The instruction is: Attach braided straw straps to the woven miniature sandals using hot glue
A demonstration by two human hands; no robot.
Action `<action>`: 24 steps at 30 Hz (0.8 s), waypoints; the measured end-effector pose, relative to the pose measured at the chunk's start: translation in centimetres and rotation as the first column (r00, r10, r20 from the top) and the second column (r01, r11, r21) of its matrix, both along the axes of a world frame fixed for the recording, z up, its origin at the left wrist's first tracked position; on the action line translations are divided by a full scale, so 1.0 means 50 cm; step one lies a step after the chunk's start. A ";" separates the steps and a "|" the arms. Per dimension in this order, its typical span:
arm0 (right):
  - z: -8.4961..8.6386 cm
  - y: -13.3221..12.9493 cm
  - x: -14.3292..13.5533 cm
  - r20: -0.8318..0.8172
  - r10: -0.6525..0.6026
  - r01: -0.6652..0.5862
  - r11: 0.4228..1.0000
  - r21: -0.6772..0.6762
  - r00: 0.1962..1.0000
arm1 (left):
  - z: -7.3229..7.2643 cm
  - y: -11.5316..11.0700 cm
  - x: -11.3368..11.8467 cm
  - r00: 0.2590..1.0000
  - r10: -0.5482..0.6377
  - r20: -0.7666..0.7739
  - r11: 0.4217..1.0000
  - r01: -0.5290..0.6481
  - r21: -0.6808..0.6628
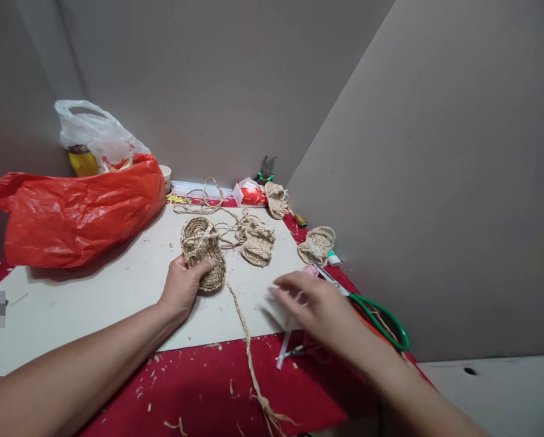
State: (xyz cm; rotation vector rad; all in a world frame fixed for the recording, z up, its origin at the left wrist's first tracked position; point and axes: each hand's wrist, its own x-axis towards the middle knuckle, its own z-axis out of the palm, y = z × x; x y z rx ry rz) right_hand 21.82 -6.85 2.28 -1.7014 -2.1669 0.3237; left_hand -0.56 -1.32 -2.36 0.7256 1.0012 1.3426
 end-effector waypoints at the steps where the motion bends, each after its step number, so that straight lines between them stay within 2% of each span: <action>1: -0.007 0.005 -0.039 0.018 0.027 -0.026 0.999 -0.044 0.999 | 0.001 -0.001 0.000 1.000 -0.002 0.000 1.000 0.002 0.003; 4: -0.042 0.027 -0.117 0.052 0.023 -0.018 0.996 -0.083 0.998 | 0.003 -0.003 0.000 1.000 0.000 0.010 1.000 0.000 0.013; 7: -0.064 0.047 -0.131 0.003 0.024 -0.024 0.996 -0.090 1.000 | 0.004 -0.004 0.000 1.000 0.002 0.024 1.000 -0.002 0.018; 12: -0.037 0.062 -0.110 -0.216 -0.004 -0.022 0.993 -0.117 0.976 | 0.003 -0.005 0.001 0.999 -0.013 0.031 1.000 0.012 0.027; 14: -0.024 0.064 -0.115 -0.383 -0.032 -0.038 0.984 -0.173 0.923 | 0.002 -0.005 0.002 0.999 -0.031 0.026 0.999 0.030 0.034; 16: -0.018 0.066 -0.126 -0.572 -0.085 -0.068 0.968 -0.241 0.816 | 0.001 -0.006 0.002 0.999 -0.052 0.016 0.998 0.051 0.042; 18: -0.019 0.068 -0.139 -0.690 -0.140 -0.081 0.958 -0.277 0.711 | 0.001 -0.007 0.003 0.998 -0.066 0.004 0.997 0.066 0.049; 24: -0.029 0.074 -0.149 -0.750 -0.203 -0.047 0.954 -0.297 0.629 | 0.004 -0.008 0.003 0.995 -0.094 -0.025 0.994 0.095 0.061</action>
